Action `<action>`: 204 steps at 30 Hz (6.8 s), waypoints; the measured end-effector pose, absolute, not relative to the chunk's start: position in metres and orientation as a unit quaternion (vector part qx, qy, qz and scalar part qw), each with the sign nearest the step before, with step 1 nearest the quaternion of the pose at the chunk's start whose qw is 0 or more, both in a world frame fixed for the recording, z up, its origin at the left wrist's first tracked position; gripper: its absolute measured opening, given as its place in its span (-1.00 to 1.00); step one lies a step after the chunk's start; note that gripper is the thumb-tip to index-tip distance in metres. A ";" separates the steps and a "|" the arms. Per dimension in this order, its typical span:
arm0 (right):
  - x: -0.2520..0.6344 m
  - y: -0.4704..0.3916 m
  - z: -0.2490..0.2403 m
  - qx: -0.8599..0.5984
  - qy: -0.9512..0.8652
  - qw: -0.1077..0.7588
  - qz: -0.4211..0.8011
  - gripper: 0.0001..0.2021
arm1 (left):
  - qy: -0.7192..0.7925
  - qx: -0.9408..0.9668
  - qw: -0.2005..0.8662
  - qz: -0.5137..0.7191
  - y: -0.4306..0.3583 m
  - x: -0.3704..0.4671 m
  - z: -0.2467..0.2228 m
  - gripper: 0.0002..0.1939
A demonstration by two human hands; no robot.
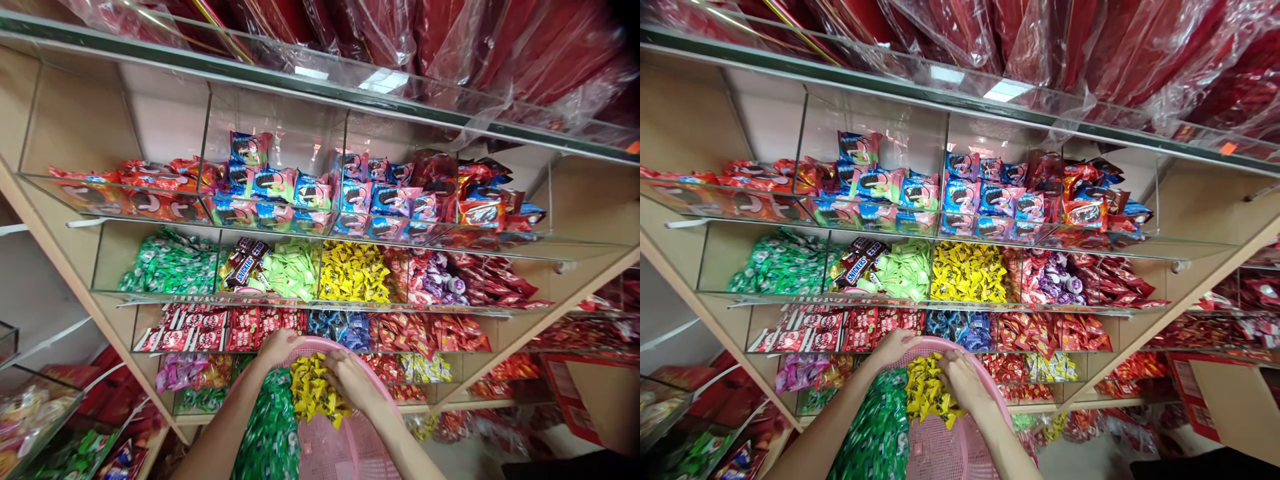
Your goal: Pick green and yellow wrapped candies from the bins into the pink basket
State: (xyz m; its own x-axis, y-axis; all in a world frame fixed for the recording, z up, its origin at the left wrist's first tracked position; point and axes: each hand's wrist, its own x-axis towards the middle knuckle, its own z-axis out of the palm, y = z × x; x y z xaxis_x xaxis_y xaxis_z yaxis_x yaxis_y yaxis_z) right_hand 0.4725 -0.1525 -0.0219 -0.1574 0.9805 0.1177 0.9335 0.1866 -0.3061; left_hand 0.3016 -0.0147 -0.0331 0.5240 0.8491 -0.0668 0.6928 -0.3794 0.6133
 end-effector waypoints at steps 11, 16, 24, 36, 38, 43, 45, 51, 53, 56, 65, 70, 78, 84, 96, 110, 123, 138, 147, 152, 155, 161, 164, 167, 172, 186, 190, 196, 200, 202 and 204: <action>0.469 -0.152 -0.021 -0.618 -0.767 0.168 0.053 -0.81 | 0.471 0.808 0.325 0.138 -0.014 0.301 -0.036 -0.48; 0.469 -0.151 -0.021 -0.627 -0.762 0.152 0.059 -0.75 | 0.467 0.814 0.316 0.139 -0.014 0.301 -0.035 -0.48; 0.468 -0.150 -0.023 -0.636 -0.748 0.179 0.070 -0.79 | 0.461 0.818 0.314 0.142 -0.014 0.301 -0.036 -0.47; 0.479 -0.150 0.013 -0.652 -0.694 0.297 0.071 -0.82 | 0.444 0.816 0.336 0.159 -0.012 0.301 -0.041 -0.47; 0.483 -0.148 0.030 -0.636 -0.695 0.333 0.043 -0.80 | 0.441 0.817 0.334 0.160 -0.011 0.301 -0.042 -0.47; 0.493 -0.135 0.083 -0.603 -0.682 0.413 -0.033 -0.78 | 0.430 0.817 0.348 0.164 -0.009 0.301 -0.045 -0.47; 0.499 -0.123 0.099 -0.602 -0.677 0.419 -0.059 -0.78 | 0.430 0.817 0.348 0.163 -0.009 0.301 -0.045 -0.47; 0.511 -0.071 0.115 -0.597 -0.717 0.357 -0.053 -0.77 | 0.434 0.817 0.345 0.162 -0.011 0.301 -0.042 -0.48; 0.510 -0.060 0.114 -0.628 -0.708 0.320 -0.044 -0.72 | 0.434 0.815 0.349 0.163 -0.011 0.301 -0.041 -0.48; 0.505 -0.051 0.112 -0.688 -0.676 0.263 -0.021 -0.60 | 0.435 0.812 0.351 0.166 -0.011 0.301 -0.041 -0.47; 0.504 -0.047 0.096 -0.696 -0.639 0.329 -0.001 -0.61 | 0.434 0.807 0.360 0.172 -0.010 0.300 -0.045 -0.46; 0.501 -0.054 0.096 -0.695 -0.616 0.370 -0.024 -0.68 | 0.431 0.813 0.353 0.168 -0.011 0.300 -0.044 -0.45; 0.502 -0.060 0.096 -0.662 -0.564 0.494 -0.025 -0.64 | 0.438 0.813 0.349 0.159 -0.013 0.299 -0.038 -0.46; 0.507 -0.059 0.098 -0.626 -0.470 0.618 0.073 -0.57 | 0.437 0.816 0.344 0.160 -0.012 0.299 -0.039 -0.47; 0.474 -0.119 0.095 -0.489 -0.488 0.684 0.233 -0.76 | 0.450 0.803 0.355 0.162 -0.009 0.299 -0.048 -0.46; 0.458 -0.121 -0.007 -0.607 -0.716 0.321 0.128 -0.90 | 0.472 0.817 0.299 0.141 -0.016 0.302 -0.035 -0.41; 0.447 -0.118 -0.025 -0.631 -0.737 0.236 0.054 -0.87 | 0.484 0.818 0.280 0.135 -0.019 0.304 -0.033 -0.39; 0.450 -0.129 -0.002 -0.573 -0.718 0.370 0.137 -0.77 | 0.475 0.826 0.275 0.127 -0.017 0.303 -0.035 -0.42; 0.448 -0.129 -0.013 -0.555 -0.720 0.361 0.209 -0.70 | 0.476 0.827 0.274 0.121 -0.018 0.303 -0.032 -0.45; 0.455 -0.127 -0.023 -0.582 -0.728 0.320 0.168 -0.79 | 0.483 0.828 0.260 0.116 -0.019 0.303 -0.029 -0.44; 0.456 -0.127 -0.024 -0.577 -0.743 0.305 0.147 -0.79 | 0.488 0.825 0.263 0.112 -0.020 0.303 -0.028 -0.43; 0.456 -0.125 -0.027 -0.572 -0.756 0.291 0.128 -0.79 | 0.488 0.824 0.263 0.120 -0.019 0.303 -0.030 -0.44; 0.455 -0.126 -0.027 -0.574 -0.757 0.287 0.124 -0.80 | 0.487 0.823 0.265 0.122 -0.019 0.303 -0.030 -0.44; 0.455 -0.126 -0.027 -0.575 -0.756 0.289 0.117 -0.82 | 0.484 0.824 0.269 0.120 -0.020 0.303 -0.030 -0.43; 0.453 -0.123 -0.030 -0.581 -0.755 0.283 0.110 -0.84 | 0.478 0.829 0.264 0.122 -0.020 0.303 -0.028 -0.44; 0.449 -0.121 -0.042 -0.602 -0.751 0.268 0.045 -0.82 | 0.483 0.831 0.252 0.117 -0.019 0.304 -0.032 -0.44; 0.446 -0.120 -0.041 -0.597 -0.755 0.265 0.054 -0.84 | 0.483 0.833 0.246 0.114 -0.018 0.304 -0.032 -0.44; 0.442 -0.119 -0.042 -0.627 -0.730 0.270 0.033 -0.87 | 0.481 0.830 0.256 0.120 -0.020 0.304 -0.029 -0.42; 0.439 -0.123 -0.028 -0.633 -0.724 0.273 0.019 -0.93 | 0.480 0.826 0.264 0.131 -0.020 0.303 -0.030 -0.39; 0.436 -0.127 -0.011 -0.622 -0.729 0.287 0.019 -0.93 | 0.476 0.826 0.271 0.137 -0.019 0.303 -0.033 -0.39; 0.433 -0.132 0.010 -0.605 -0.733 0.310 0.012 -0.88 | 0.468 0.826 0.281 0.137 -0.017 0.302 -0.036 -0.40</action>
State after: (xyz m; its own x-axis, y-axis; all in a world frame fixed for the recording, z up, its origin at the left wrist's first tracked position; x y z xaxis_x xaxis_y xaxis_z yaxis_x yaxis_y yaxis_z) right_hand 0.4329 -0.1322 0.0104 -0.0761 0.8945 0.4405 0.8800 0.2680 -0.3921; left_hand 0.3015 -0.0172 -0.0355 0.5240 0.8509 -0.0374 0.6970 -0.4032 0.5930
